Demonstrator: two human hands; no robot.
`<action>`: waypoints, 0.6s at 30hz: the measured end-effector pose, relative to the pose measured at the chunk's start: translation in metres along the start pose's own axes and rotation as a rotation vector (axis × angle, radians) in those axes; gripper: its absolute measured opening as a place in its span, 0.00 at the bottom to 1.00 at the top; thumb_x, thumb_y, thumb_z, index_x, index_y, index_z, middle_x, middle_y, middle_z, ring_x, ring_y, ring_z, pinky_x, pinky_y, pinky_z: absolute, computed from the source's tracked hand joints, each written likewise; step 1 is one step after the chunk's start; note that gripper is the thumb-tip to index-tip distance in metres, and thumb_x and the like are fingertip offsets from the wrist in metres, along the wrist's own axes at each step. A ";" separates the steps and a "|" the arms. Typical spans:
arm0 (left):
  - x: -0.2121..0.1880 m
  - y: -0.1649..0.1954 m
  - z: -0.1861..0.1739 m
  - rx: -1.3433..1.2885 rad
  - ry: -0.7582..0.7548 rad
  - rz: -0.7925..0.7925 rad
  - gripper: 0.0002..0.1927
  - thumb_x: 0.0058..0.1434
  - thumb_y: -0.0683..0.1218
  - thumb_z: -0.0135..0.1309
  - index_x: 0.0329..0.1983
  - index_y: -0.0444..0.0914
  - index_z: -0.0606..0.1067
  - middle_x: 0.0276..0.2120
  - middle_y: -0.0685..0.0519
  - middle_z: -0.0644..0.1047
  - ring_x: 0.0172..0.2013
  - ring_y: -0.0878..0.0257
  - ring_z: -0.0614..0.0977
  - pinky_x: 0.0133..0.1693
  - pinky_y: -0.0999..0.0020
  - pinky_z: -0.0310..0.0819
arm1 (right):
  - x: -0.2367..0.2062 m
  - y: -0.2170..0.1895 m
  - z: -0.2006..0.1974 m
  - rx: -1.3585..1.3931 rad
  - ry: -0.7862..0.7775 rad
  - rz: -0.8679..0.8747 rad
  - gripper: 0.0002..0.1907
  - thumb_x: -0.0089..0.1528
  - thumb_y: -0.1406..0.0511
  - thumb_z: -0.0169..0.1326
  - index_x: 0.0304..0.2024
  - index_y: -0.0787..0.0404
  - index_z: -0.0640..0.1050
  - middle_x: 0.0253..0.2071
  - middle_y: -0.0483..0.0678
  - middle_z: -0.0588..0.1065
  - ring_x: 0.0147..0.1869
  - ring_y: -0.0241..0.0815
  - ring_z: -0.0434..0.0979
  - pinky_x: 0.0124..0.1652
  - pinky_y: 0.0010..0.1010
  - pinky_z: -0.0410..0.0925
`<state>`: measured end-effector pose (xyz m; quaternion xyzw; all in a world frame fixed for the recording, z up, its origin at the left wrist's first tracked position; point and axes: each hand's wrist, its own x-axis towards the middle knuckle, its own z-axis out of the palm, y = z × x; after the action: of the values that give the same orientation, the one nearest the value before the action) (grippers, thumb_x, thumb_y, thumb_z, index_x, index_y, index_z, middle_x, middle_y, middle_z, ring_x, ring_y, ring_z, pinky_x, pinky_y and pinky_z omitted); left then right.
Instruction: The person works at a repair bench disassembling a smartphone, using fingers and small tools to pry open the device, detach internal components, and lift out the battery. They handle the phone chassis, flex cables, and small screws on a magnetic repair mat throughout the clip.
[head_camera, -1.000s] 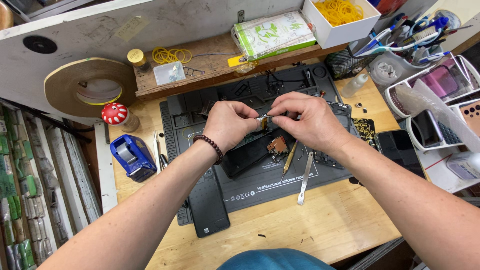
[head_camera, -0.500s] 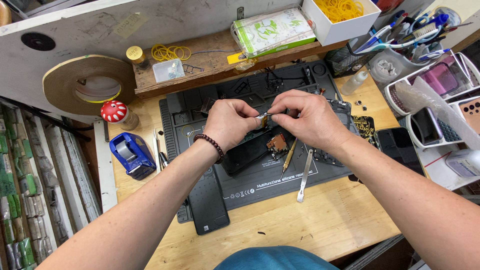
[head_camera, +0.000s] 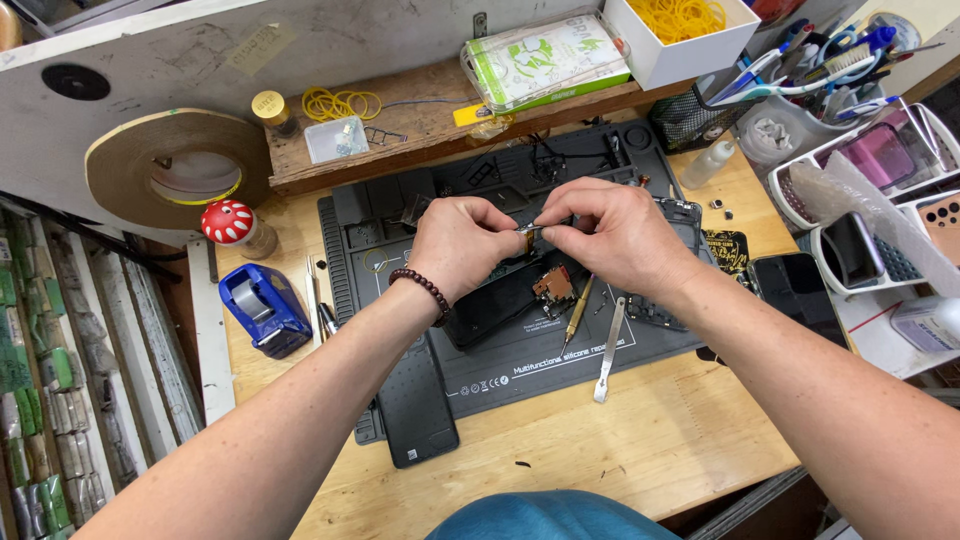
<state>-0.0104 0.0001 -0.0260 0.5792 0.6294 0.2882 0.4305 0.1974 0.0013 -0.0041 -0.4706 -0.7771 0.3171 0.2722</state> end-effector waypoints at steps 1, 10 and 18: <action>-0.001 0.000 0.000 0.002 0.005 -0.003 0.08 0.48 0.47 0.67 0.29 0.39 0.85 0.25 0.55 0.84 0.27 0.70 0.83 0.34 0.72 0.78 | 0.000 0.001 0.000 0.019 -0.011 -0.002 0.06 0.58 0.68 0.63 0.38 0.59 0.84 0.41 0.38 0.80 0.33 0.27 0.73 0.33 0.21 0.68; -0.007 0.006 0.003 0.038 0.055 0.027 0.07 0.49 0.48 0.64 0.28 0.41 0.85 0.25 0.54 0.85 0.27 0.69 0.84 0.34 0.71 0.79 | 0.001 0.013 -0.003 0.204 -0.053 0.151 0.08 0.61 0.67 0.61 0.43 0.59 0.83 0.38 0.37 0.80 0.34 0.25 0.74 0.33 0.19 0.69; -0.011 0.010 0.004 0.088 0.119 0.055 0.07 0.49 0.48 0.63 0.27 0.40 0.84 0.25 0.52 0.84 0.27 0.64 0.86 0.35 0.67 0.79 | 0.002 0.012 0.001 0.287 -0.045 0.269 0.10 0.63 0.66 0.60 0.46 0.59 0.83 0.34 0.38 0.79 0.32 0.25 0.75 0.28 0.21 0.68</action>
<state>-0.0024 -0.0095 -0.0170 0.5965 0.6497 0.3059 0.3586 0.2026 0.0067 -0.0139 -0.5195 -0.6597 0.4687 0.2742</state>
